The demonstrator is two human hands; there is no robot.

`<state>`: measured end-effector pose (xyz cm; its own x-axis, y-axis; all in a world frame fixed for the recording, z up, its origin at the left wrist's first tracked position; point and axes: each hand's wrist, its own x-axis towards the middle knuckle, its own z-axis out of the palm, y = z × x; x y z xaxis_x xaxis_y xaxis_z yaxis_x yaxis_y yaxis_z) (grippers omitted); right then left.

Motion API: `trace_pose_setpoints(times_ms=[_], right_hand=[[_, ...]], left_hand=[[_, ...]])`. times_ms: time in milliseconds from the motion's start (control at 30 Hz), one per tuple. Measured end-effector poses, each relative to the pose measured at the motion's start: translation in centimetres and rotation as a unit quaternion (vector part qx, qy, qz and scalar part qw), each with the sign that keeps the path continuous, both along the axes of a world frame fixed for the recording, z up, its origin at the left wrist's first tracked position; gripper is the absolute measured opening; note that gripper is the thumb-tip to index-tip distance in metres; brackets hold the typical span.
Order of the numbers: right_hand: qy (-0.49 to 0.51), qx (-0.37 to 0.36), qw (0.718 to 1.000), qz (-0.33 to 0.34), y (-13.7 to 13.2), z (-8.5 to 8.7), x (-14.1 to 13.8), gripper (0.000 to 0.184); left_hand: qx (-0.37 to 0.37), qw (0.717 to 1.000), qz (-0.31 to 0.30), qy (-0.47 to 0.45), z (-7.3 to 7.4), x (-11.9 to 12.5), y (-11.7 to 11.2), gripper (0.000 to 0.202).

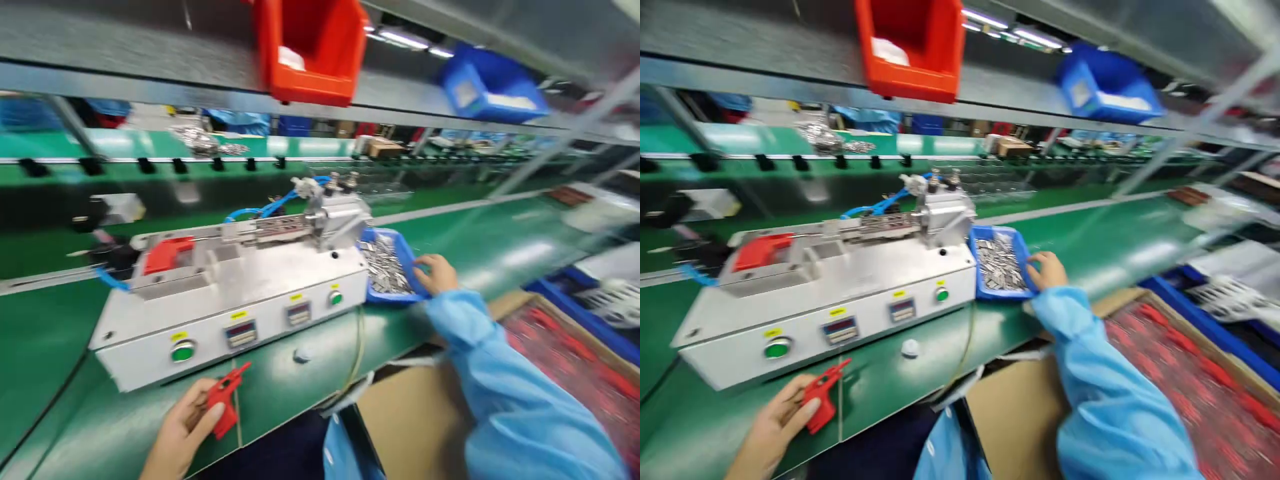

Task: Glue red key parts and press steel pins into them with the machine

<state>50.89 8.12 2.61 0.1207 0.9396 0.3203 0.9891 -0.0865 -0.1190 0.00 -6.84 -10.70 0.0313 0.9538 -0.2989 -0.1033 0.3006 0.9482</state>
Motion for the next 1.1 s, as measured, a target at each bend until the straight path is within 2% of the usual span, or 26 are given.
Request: trace_pose_setpoints(times_ms=[33, 100, 267, 433, 600, 733, 867, 967, 1100], right_hand=[[-0.014, -0.032, 0.999, -0.036, -1.1, 0.2, 1.6, 0.024], [-0.027, -0.09, 0.993, -0.073, -1.6, 0.0, 3.1, 0.016], [-0.03, -0.187, 0.98, -0.057, 1.9, -2.5, 1.1, 0.012], [-0.034, -0.231, 0.972, -0.036, 2.9, -4.4, -0.1, 0.024], [-0.002, -0.239, 0.971, -0.032, 2.9, -4.7, 0.4, 0.022], [0.051, -0.207, 0.977, -0.021, 3.0, -4.4, 0.1, 0.025], [0.126, -0.129, 0.984, -0.005, 2.4, -3.3, -0.7, 0.024], [0.199, -0.072, 0.977, 0.021, 1.5, -1.8, -1.3, 0.028], [0.282, -0.035, 0.956, 0.065, -0.6, 1.1, -2.6, 0.051]], left_hand=[[-0.012, 1.0, 0.005, 0.011, 0.0, -0.1, -0.1, 0.057], [-0.029, 0.999, 0.013, 0.019, 0.1, -0.2, -0.4, 0.06], [-0.018, 0.999, 0.032, 0.016, 0.9, 0.1, -0.7, 0.059], [-0.028, 0.999, 0.029, 0.016, 1.1, 0.2, -0.3, 0.061], [-0.026, 0.999, 0.021, 0.017, 1.7, 0.4, -0.2, 0.061], [-0.016, 0.999, 0.021, 0.02, 2.1, 0.6, -0.1, 0.059], [-0.003, 1.0, 0.015, 0.015, 2.5, 1.0, 0.0, 0.058], [0.001, 1.0, 0.011, 0.007, 2.8, 1.1, 0.1, 0.058], [-0.002, 1.0, 0.005, -0.008, 2.7, 1.0, 0.0, 0.056]])
